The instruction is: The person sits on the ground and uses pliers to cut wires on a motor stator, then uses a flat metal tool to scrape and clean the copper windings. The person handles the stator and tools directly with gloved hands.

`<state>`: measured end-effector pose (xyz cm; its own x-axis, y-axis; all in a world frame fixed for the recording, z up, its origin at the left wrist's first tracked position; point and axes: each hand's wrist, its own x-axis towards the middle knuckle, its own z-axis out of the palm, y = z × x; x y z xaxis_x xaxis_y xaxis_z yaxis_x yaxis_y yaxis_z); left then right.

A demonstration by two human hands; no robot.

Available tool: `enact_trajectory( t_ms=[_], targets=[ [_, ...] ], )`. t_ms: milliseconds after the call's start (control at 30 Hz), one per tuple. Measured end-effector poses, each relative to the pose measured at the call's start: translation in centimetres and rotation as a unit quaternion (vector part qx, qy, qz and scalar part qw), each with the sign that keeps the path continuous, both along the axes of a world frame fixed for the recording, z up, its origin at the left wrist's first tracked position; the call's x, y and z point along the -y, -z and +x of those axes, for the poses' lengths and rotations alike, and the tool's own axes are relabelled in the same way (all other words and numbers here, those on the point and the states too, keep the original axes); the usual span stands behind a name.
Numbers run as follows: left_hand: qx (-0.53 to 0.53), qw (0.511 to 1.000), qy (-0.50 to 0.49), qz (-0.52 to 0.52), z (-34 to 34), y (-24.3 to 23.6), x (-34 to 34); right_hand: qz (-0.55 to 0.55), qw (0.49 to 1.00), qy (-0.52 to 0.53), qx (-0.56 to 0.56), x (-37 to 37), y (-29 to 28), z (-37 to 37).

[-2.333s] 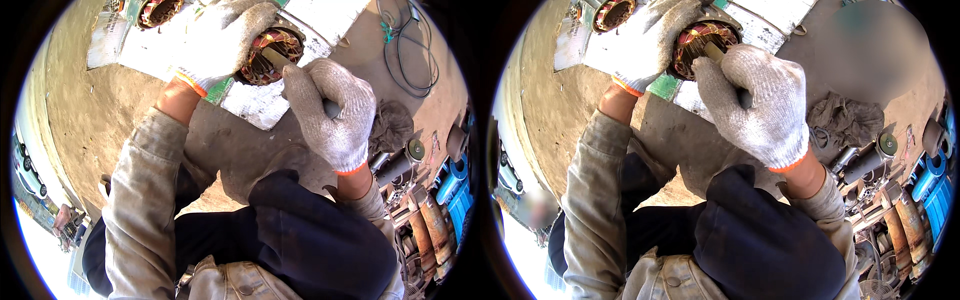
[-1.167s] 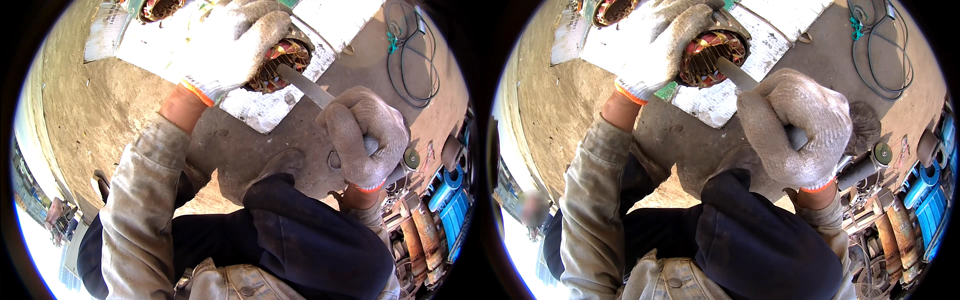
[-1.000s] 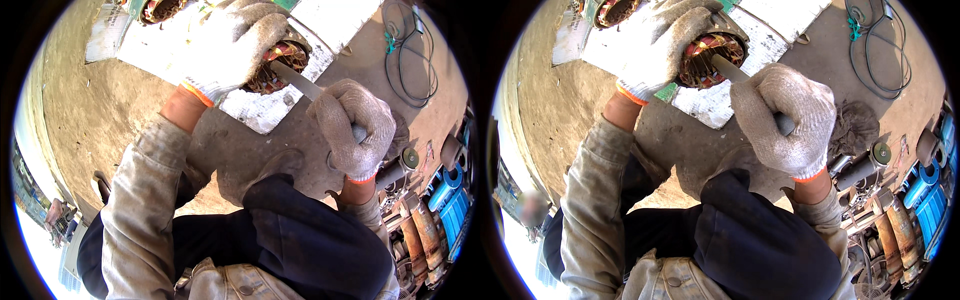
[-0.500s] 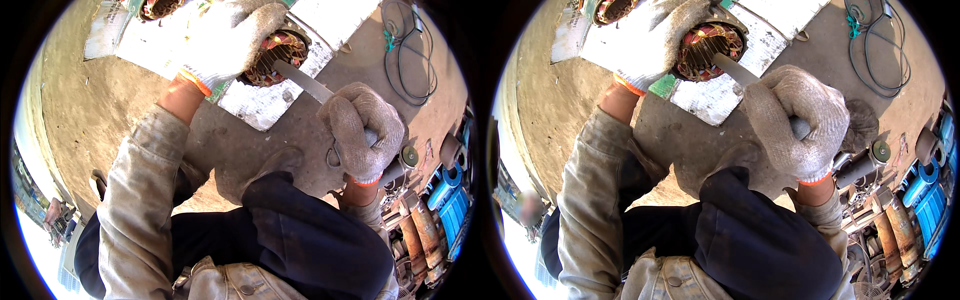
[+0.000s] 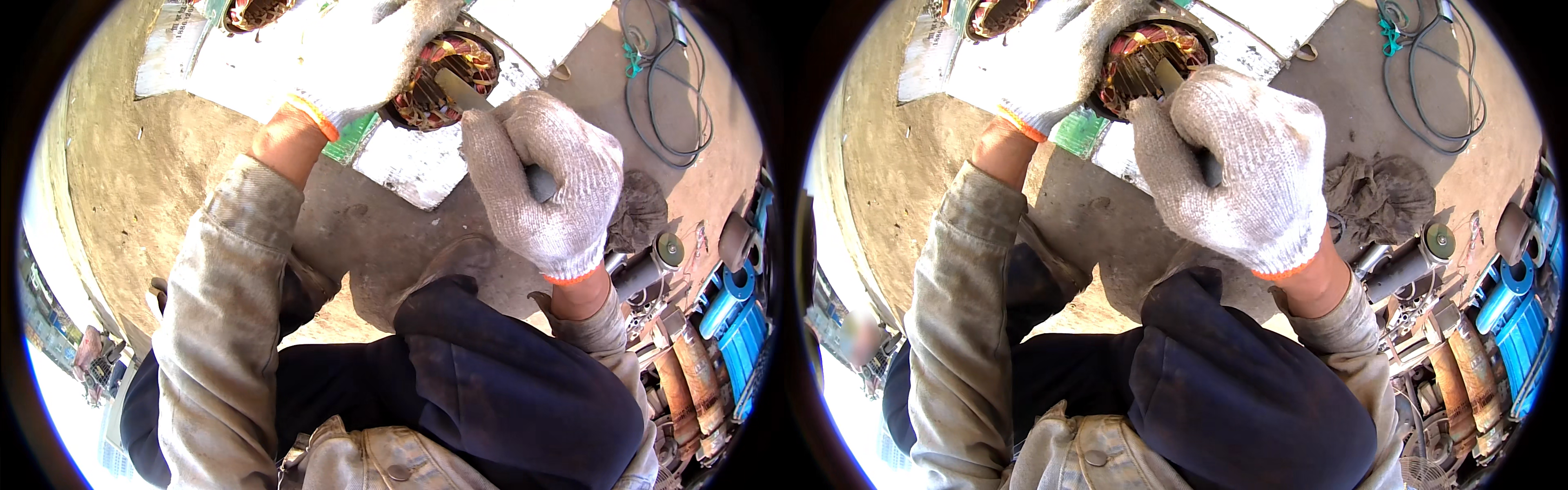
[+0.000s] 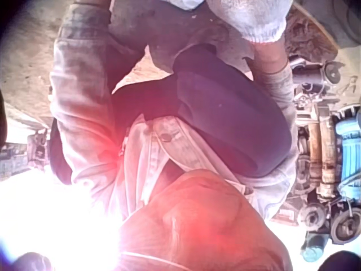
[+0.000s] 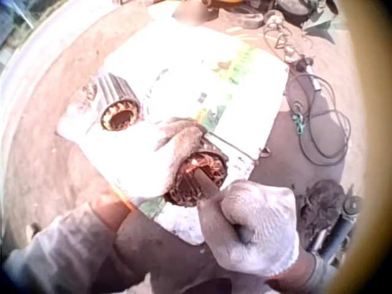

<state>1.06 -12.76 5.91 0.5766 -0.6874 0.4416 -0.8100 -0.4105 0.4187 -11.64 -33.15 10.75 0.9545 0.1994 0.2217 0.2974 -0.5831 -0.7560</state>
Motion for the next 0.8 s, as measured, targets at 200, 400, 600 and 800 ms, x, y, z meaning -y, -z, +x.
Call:
enact_trajectory(
  t_ms=[200, 400, 600, 800],
  targets=[
    [0.123, 0.992, -0.01, -0.038, 0.8, 3.3, -0.3, 0.035, 0.994, 0.026, 0.102, -2.0, 4.4, 1.6],
    [0.11, 0.994, 0.009, -0.015, 0.7, 1.9, -0.4, 0.004, 0.998, 0.027, 0.049, -2.0, 2.8, 0.5],
    [0.041, 0.998, 0.0, -0.038, 0.6, 3.1, -0.3, 0.039, 0.998, 0.038, 0.033, -1.2, 2.3, 0.3],
    [-0.018, 0.999, -0.012, -0.04, 0.6, 4.6, -1.5, 0.014, 0.999, 0.028, 0.043, -2.6, 4.4, 0.8]
  ],
)
